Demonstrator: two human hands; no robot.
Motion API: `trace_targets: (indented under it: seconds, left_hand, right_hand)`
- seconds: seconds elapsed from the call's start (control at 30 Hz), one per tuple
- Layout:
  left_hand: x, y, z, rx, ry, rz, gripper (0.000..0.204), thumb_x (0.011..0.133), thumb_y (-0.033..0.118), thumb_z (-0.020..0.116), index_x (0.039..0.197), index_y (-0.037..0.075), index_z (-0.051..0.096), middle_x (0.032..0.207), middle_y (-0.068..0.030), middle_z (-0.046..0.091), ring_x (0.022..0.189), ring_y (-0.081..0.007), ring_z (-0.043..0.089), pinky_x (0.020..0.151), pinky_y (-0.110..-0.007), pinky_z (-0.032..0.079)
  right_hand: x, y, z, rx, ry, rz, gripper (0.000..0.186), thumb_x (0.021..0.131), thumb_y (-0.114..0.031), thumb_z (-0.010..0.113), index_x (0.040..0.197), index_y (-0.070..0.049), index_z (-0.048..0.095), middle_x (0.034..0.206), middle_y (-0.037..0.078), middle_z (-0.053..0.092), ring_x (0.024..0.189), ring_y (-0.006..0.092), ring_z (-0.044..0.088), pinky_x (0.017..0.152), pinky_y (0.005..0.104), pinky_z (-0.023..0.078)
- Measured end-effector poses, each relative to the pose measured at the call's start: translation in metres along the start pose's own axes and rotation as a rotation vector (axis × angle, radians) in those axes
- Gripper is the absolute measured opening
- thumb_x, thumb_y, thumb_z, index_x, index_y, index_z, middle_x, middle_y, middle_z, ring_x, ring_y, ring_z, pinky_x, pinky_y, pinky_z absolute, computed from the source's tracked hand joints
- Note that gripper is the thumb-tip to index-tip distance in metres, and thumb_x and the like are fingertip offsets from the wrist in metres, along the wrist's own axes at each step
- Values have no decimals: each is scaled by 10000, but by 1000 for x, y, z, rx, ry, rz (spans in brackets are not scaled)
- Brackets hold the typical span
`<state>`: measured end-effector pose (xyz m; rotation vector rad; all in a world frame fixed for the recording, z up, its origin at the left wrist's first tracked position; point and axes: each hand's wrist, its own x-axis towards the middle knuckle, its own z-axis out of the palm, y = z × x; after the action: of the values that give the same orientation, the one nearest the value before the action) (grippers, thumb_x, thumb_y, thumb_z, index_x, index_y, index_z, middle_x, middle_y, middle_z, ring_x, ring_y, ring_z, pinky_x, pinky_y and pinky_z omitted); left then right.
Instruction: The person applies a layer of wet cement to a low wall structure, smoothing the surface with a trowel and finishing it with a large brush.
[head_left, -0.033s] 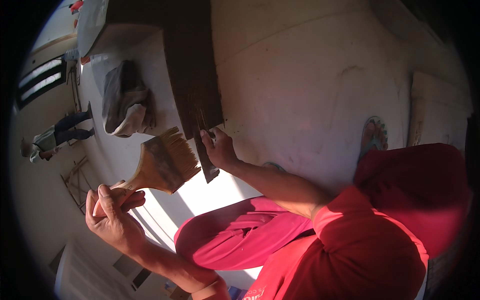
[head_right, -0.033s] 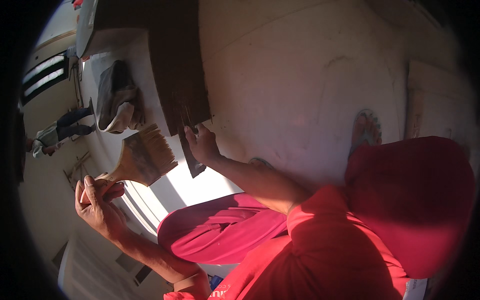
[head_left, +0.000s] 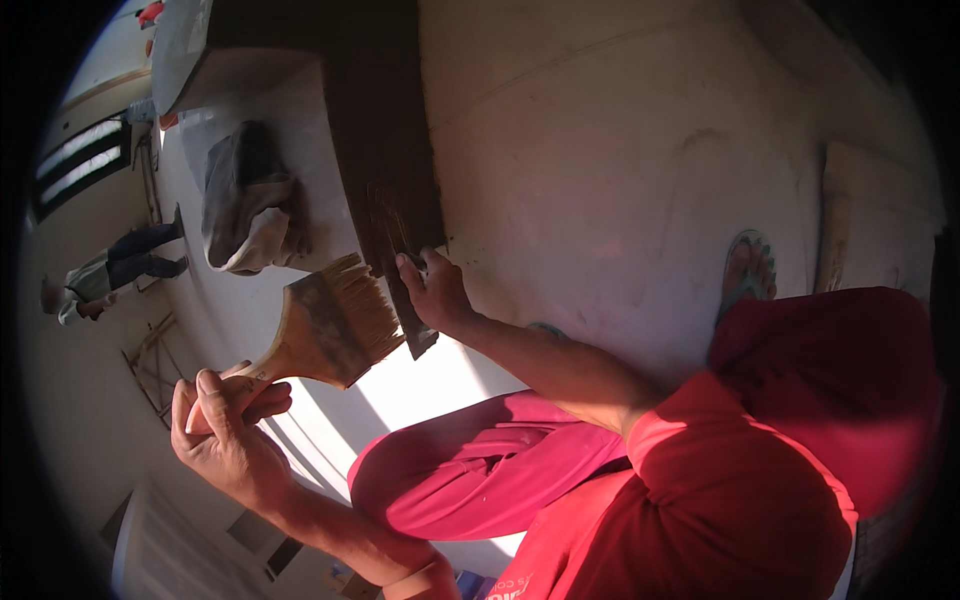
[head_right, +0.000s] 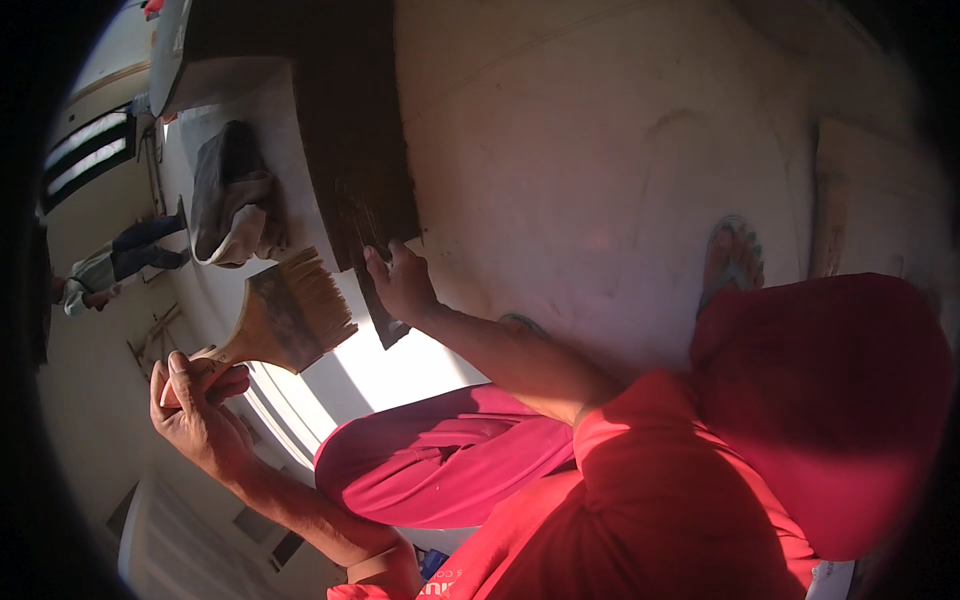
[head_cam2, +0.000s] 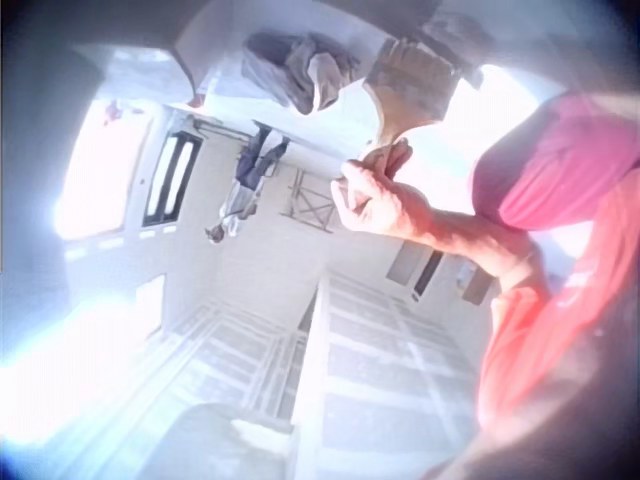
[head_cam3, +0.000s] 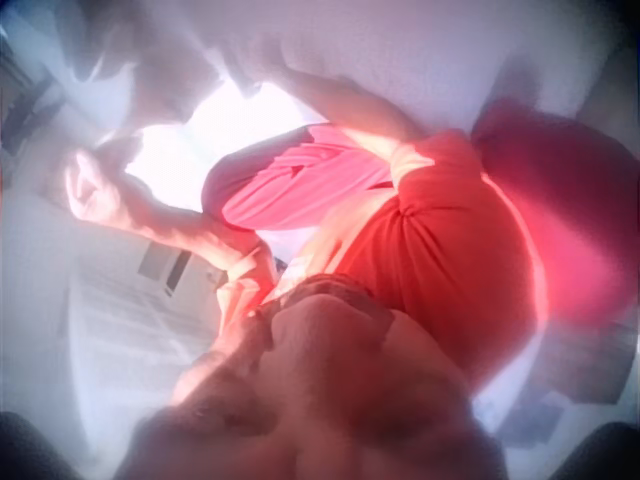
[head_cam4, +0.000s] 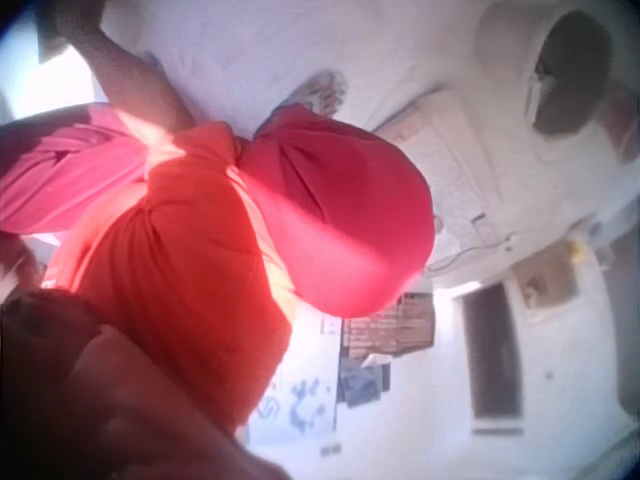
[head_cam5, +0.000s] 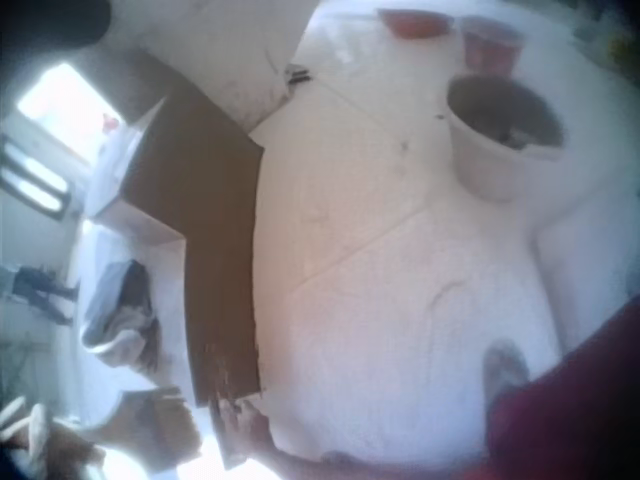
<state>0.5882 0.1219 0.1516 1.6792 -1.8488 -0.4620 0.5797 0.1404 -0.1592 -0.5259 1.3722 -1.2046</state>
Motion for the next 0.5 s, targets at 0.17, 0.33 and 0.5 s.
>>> trace_targets:
  seconds: [0.17,0.33,0.5]
  left_hand:
    - [1,10,17,-18,-58,10,327,1056,197,606,869,-71,593,693,-186,712,467,-223,672,445,-274,550]
    - [0,13,11,10,-12,-9,324,1057,208,605,863,-52,604,706,-169,712,485,-218,676,462,-285,559]
    - [9,20,23,17,-94,-18,339,1065,228,587,857,-39,573,699,-182,714,509,-245,701,466,-301,574]
  right_hand:
    - [107,-17,-32,-146,246,-235,580,1044,-485,535,966,86,598,705,279,648,695,470,686,637,520,549]
    - [115,-30,-52,127,-13,180,602,1045,-486,530,1005,108,620,821,306,685,818,449,718,723,524,565]
    - [97,10,-19,-19,165,-137,635,1035,-486,552,1038,145,622,766,274,688,574,413,674,626,484,576]
